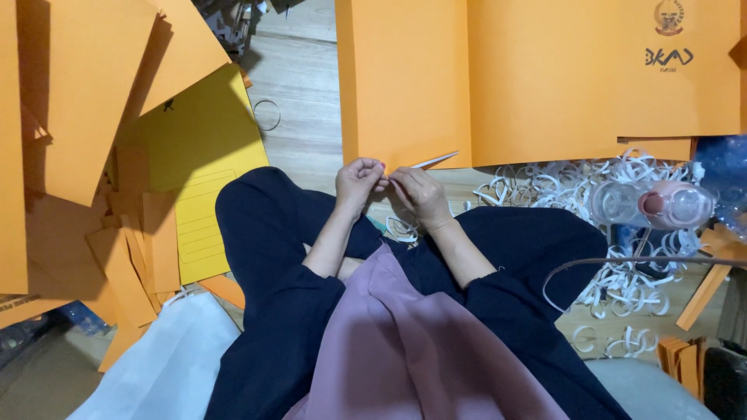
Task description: The person assembles orange folders by hand, peeling the backing off adhesive strips and pressing the flaps together while sitting on the floor among piles of materials.
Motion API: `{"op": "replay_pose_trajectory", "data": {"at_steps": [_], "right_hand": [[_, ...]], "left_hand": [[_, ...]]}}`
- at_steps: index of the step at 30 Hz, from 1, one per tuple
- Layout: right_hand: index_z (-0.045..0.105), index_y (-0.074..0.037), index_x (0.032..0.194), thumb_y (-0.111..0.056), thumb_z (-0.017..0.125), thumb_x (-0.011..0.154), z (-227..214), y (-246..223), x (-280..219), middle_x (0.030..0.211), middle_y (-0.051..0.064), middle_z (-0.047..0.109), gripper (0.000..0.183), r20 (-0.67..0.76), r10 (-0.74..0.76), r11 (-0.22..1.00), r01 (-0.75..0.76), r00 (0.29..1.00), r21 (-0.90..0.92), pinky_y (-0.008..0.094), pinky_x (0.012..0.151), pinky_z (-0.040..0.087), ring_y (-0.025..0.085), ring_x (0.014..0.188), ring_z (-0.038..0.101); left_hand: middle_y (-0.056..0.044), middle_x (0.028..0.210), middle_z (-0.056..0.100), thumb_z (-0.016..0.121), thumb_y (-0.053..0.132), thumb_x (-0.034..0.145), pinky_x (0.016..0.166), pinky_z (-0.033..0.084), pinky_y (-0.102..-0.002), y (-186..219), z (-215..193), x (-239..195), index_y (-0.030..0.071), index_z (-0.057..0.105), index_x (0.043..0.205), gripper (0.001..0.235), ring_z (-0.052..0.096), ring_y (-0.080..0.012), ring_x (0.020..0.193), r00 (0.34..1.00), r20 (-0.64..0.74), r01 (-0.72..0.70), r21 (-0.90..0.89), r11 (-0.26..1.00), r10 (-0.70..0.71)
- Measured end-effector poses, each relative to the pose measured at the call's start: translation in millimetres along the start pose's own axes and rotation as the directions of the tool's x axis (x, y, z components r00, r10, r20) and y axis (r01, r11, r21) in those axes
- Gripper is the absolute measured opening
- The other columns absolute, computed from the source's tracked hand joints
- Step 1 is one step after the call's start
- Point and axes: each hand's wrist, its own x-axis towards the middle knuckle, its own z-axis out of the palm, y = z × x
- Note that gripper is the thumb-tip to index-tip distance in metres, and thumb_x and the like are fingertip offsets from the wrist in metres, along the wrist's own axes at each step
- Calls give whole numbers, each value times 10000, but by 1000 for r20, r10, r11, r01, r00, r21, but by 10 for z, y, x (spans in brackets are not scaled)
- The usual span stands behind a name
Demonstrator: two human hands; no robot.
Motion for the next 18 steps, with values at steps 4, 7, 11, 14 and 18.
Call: {"op": "replay_pose_trajectory", "data": {"at_steps": [4,7,11,14,18], "right_hand": [[619,-114,881,-150,571,852,40,9,-31,835,11,621,67,6,-25,994,26,1000,-105,233,682,507,159,772,619],[608,-126,864,-175,574,847,87,22,-62,818,6,609,62,-2,-52,984,51,999,-169,221,677,505,148,754,615],[593,-139,847,-211,553,859,111,36,-67,792,-2,587,83,-31,-57,980,51,998,-190,212,671,500,142,725,605],[582,-112,830,-176,554,861,58,14,-35,763,16,582,76,-26,-2,998,0,1000,-62,240,641,503,175,710,604],[592,-131,837,-167,549,862,111,97,-94,770,0,584,61,-57,53,998,-51,997,38,241,643,499,171,717,600]], "left_hand": [[-129,693,635,623,118,828,564,570,-262,-75,-20,40,-6,596,901,147,655,-173,621,1000,16,13,-9,1000,-12],[-130,695,634,618,115,830,571,570,-265,-35,-17,3,-10,593,905,147,654,-176,623,999,24,24,-12,1000,-24],[-139,702,635,619,114,833,580,571,-279,-3,-2,-24,-17,592,909,154,658,-190,633,999,30,20,-17,1000,-20],[-126,698,633,622,117,828,579,570,-262,32,13,-47,-9,590,902,149,653,-170,628,999,37,18,-19,1000,-17],[-109,702,636,631,127,824,559,570,-258,76,38,-85,17,599,897,137,652,-162,619,1000,25,13,-7,1000,-13]]}}
